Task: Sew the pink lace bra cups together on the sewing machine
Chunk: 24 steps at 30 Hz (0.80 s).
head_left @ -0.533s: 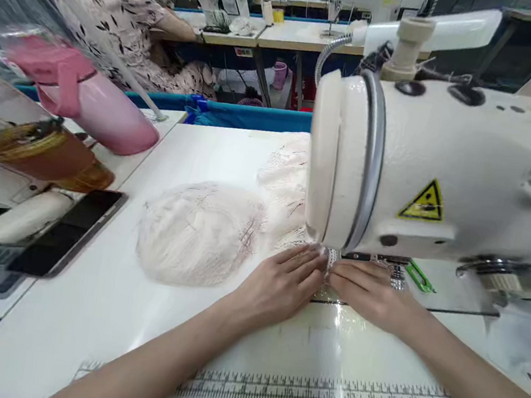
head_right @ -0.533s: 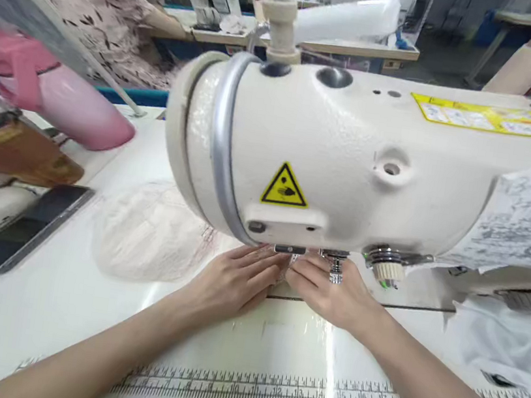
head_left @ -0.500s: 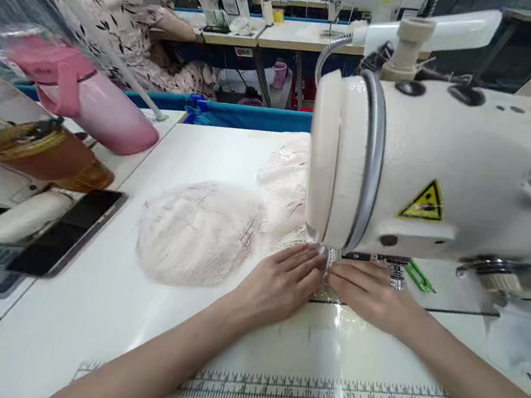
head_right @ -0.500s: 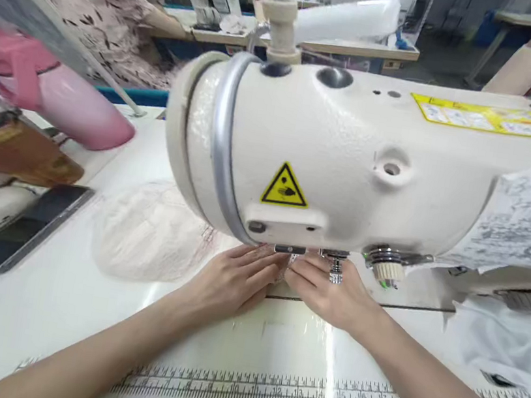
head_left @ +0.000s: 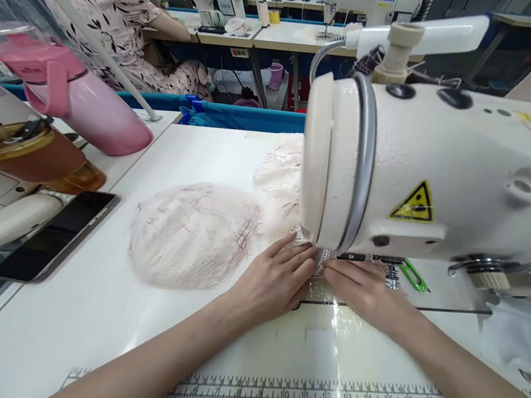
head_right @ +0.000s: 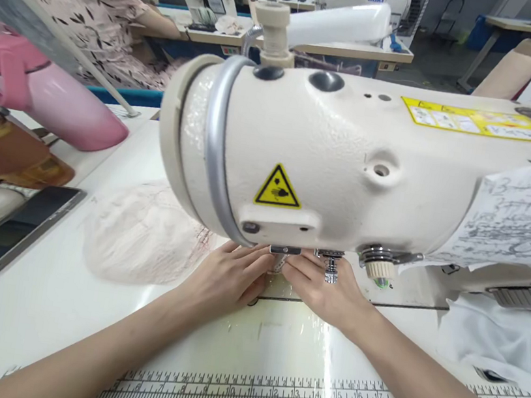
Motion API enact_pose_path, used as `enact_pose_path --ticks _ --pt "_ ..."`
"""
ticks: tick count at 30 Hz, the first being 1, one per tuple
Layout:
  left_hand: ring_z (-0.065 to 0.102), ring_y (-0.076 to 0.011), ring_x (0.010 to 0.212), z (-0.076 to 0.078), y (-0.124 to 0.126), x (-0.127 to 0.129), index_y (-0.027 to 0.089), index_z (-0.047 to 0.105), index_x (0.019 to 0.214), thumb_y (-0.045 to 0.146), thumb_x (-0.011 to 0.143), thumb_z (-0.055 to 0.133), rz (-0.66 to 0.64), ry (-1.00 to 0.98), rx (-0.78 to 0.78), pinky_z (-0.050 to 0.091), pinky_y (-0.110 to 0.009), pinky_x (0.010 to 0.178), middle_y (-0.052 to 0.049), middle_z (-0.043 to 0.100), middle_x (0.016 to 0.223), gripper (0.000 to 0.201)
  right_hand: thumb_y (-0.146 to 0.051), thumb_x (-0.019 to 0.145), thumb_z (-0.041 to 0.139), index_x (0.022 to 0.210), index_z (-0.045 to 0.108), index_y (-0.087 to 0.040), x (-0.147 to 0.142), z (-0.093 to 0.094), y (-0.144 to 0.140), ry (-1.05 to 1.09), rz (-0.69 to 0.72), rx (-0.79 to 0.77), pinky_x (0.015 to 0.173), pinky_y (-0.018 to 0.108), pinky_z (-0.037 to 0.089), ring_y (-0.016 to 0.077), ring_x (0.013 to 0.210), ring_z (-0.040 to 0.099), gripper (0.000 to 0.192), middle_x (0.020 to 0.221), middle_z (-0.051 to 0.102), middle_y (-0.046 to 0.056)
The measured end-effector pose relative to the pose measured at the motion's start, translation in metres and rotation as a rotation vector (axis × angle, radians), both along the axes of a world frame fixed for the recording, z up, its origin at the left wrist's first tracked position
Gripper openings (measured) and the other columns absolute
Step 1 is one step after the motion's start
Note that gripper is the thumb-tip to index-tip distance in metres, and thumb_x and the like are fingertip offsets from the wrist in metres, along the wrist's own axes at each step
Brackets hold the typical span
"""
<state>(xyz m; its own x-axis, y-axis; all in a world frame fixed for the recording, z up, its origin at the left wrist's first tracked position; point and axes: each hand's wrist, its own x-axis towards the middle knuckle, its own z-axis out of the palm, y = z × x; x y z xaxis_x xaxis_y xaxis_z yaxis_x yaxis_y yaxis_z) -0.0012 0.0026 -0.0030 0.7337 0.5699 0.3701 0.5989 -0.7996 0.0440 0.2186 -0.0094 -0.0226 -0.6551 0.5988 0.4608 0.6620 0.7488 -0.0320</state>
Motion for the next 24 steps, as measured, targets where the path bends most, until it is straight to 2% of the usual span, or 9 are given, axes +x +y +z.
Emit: enact_pose_path --ticks 5,8,13,17,24 --pt "0.059 -0.0238 0.117 -0.001 -0.001 0.0 0.013 0.059 0.107 0.016 0.089 0.042 0.015 0.012 -0.026 0.036 -0.047 0.111 -0.011 0.063 0.124 0.024 -0.005 0.089 0.051 0.105 0.065 -0.018 0.0 0.007 -0.001 -0.093 -0.037 0.08 0.085 0.027 0.048 0.0115 0.091 0.065 0.025 0.106 0.07 0.0" --pt "0.057 -0.0236 0.119 -0.001 -0.002 0.0 0.013 0.056 0.119 0.018 0.09 0.041 0.014 0.031 -0.012 0.034 -0.047 0.111 -0.01 0.063 0.125 0.032 -0.01 0.088 0.053 0.098 0.066 -0.02 -0.001 0.014 -0.002 -0.088 -0.09 0.122 0.074 0.024 0.047 0.0098 0.083 0.065 0.019 0.099 0.071 -0.002" --pt "0.056 -0.0251 0.121 -0.002 -0.004 -0.001 0.013 0.055 0.127 0.024 0.094 0.04 0.013 0.073 0.024 0.032 -0.049 0.111 -0.01 0.063 0.125 0.038 -0.023 0.085 0.062 0.099 0.068 -0.026 0.0 0.016 -0.002 -0.201 -0.233 0.314 0.054 0.03 0.04 0.0131 0.065 0.062 0.016 0.092 0.073 -0.005" --pt "0.056 -0.0258 0.12 -0.004 -0.005 -0.002 0.013 0.057 0.125 0.026 0.095 0.041 0.009 0.075 0.046 0.032 -0.049 0.111 -0.012 0.063 0.124 0.037 -0.026 0.089 0.056 0.1 0.07 -0.025 0.001 0.015 -0.002 -0.19 -0.214 0.383 0.05 0.032 0.039 0.0135 0.055 0.057 0.018 0.087 0.073 -0.005" --pt "0.055 -0.0265 0.121 -0.002 -0.004 -0.001 0.013 0.058 0.125 0.026 0.094 0.04 -0.012 0.063 0.042 0.032 -0.05 0.112 -0.01 0.063 0.125 0.037 -0.013 0.093 0.041 0.1 0.07 -0.027 0.004 0.012 -0.004 -0.268 -0.139 0.462 0.052 0.035 0.037 0.0139 0.063 0.058 0.033 0.1 0.072 -0.005"
